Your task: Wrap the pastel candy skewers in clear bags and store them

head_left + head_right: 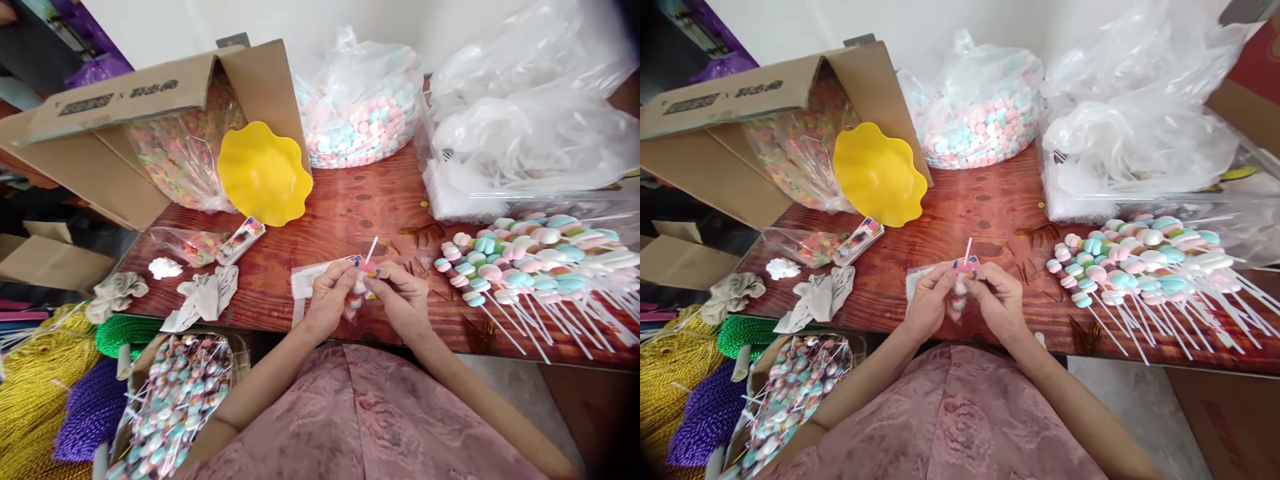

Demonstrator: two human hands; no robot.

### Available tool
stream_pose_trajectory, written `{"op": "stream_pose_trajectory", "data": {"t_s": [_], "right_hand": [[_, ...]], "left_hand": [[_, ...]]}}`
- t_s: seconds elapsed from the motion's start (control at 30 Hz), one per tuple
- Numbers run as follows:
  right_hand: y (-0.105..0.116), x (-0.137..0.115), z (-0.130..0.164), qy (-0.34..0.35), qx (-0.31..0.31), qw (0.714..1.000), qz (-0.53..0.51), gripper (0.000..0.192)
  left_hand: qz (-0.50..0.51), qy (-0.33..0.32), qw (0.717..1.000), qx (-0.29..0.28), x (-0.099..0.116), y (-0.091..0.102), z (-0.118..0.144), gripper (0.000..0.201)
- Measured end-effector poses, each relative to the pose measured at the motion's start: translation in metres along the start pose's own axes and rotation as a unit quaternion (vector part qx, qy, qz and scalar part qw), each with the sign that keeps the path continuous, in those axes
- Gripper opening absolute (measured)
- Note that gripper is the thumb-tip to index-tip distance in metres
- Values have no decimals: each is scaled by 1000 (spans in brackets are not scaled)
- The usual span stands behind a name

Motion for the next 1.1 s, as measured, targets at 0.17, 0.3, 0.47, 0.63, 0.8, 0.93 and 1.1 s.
{"op": "stream_pose_trajectory", "data": {"t_s": [0.17, 0.3, 0.47, 0.63, 0.8, 0.93, 1.1], "right_hand": [[1, 1, 1, 33, 26, 998, 53, 8], [-5, 1, -1, 63, 55, 991, 102, 10], [10, -13, -6, 136, 32, 956, 258, 23], [9, -33, 12, 321, -251, 761, 505, 41], [3, -37, 29, 328, -300, 741, 503, 26], [-4, -22, 37, 233, -288, 777, 509, 28], [-7, 8, 39, -60, -320, 849, 416, 26]], "left_hand": [[-27, 50, 997, -58, -7, 1, 7, 46], [-23, 94, 990, -103, -4, 4, 8, 49], [65, 182, 969, -153, -5, 14, 12, 40], [105, 269, 919, -270, -13, 16, 22, 40], [64, 337, 872, -350, -22, 17, 28, 44], [-187, 285, 851, -400, -10, 11, 28, 38], [-640, 57, 701, -309, 1, 2, 31, 22]]}}
Point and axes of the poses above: each hand's wrist, its own z-axis away from the middle knuckle, its own y-axis out of the back of the hand, x = y × z, the point moved 4 cm from there along -z, towards the middle knuckle, and after that the axes turned 13 degrees about -x, right-handed, at the moved point
